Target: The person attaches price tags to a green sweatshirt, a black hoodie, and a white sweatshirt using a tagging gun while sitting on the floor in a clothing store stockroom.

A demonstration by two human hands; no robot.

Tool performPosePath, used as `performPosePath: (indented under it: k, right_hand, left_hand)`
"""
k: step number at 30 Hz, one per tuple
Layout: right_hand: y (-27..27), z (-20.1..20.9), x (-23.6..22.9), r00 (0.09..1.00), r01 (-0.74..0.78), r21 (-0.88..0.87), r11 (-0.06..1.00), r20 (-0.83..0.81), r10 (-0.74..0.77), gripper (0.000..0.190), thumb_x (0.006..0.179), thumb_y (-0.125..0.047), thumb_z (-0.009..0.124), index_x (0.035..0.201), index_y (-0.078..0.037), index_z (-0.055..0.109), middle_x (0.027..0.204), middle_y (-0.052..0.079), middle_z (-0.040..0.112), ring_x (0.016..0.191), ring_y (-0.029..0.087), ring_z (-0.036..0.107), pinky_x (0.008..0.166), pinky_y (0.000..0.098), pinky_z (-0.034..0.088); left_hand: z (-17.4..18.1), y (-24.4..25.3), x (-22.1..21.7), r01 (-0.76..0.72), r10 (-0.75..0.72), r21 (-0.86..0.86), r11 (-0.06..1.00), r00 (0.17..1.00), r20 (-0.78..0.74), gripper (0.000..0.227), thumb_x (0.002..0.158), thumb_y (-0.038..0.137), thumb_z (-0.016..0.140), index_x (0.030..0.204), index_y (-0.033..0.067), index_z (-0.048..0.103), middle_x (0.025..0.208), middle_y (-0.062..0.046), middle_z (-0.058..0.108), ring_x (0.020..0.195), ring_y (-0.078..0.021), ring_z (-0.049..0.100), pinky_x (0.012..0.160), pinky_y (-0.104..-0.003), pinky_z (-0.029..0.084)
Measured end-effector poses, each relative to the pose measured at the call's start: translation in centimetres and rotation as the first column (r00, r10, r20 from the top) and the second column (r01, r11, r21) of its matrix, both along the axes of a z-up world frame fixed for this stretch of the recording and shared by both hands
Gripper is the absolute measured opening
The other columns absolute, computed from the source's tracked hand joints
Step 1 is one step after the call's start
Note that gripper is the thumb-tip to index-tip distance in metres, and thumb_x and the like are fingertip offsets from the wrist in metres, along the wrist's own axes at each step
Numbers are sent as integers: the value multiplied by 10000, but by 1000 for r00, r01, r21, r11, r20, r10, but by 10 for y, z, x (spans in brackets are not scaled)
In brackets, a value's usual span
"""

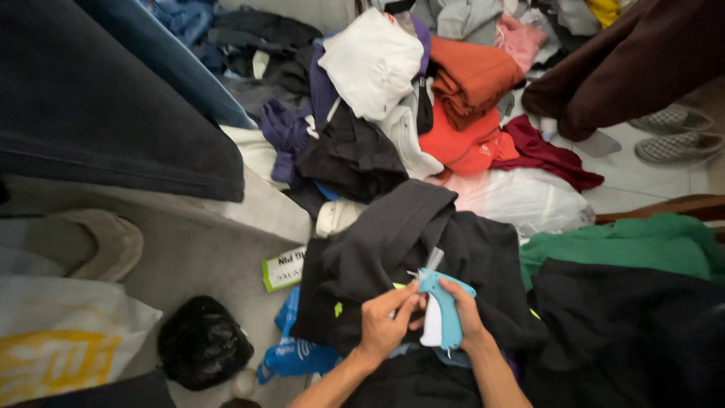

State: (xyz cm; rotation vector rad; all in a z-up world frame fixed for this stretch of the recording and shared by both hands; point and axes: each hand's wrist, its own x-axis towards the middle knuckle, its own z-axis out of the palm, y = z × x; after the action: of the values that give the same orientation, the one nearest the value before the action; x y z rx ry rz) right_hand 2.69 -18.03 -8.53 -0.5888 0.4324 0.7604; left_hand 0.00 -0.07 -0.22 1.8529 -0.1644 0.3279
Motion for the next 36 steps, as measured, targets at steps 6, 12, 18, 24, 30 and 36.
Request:
performPosePath:
  k: [6, 12, 18, 24, 30, 36]
  right_hand:
    - [2, 12, -1, 998, -40, 41, 998, 48, 38, 520, 971, -430, 505, 886, 72, 612, 773, 154, 618, 696, 458, 708, 691, 524, 631]
    - [3, 22, 0, 996, -31, 54, 998, 84, 26, 493, 987, -396, 496, 943, 82, 609, 786, 158, 630, 700, 439, 704, 699, 536, 640]
    - [8, 32, 0, 995, -7, 44, 999, 95, 3, 519, 983, -408, 499, 894, 94, 596, 786, 149, 569, 740, 400, 675, 584, 591, 648]
    - [-2, 36, -4, 996, -62, 42, 997, 73, 59, 551, 961, -449, 504, 843, 84, 583, 912, 286, 620, 945, 475, 695, 531, 560, 632]
    - [-20, 46, -10, 980, -196, -42, 980, 29, 197, 524, 944, -481, 505, 817, 20, 596, 1090, 372, 714, 796, 413, 724, 566, 469, 599]
    - [-39, 39, -32, 973, -229, -142, 963, -45, 225, 518, 940, -506, 508, 910, 2, 602, 761, 312, 723, 624, 396, 712, 586, 469, 585]
  left_hand:
    - [6, -1, -4, -22, 21, 16, 1000, 999, 27, 230, 959, 76, 673, 1169, 31, 754, 1127, -116, 788, 987, -215, 786, 857, -308, 610]
    - [3, -4, -4, -29, 29, 2, 1000, 999, 15, 226, 963, 72, 657, 1164, 30, 752, 1132, -122, 784, 1011, -218, 779, 896, -310, 605]
    - [9, -3, -6, -143, 142, -3, 990, 983, -118, 228, 949, 140, 663, 1162, 97, 730, 1148, -28, 774, 744, -128, 606, 701, -274, 541]
    - [5, -5, -2, -202, 186, -48, 978, 953, -238, 453, 901, 155, 736, 1323, 112, 576, 1028, 7, 825, 643, -52, 645, 629, -218, 517]
    - [9, -3, 0, -221, 187, -116, 968, 949, -255, 562, 914, 128, 740, 1407, 88, 473, 937, 6, 825, 427, -33, 344, 442, -210, 335]
    - [-1, -4, -1, -267, 215, -135, 954, 926, -311, 463, 900, 96, 738, 1315, 122, 536, 901, 37, 826, 437, -32, 320, 435, -205, 311]
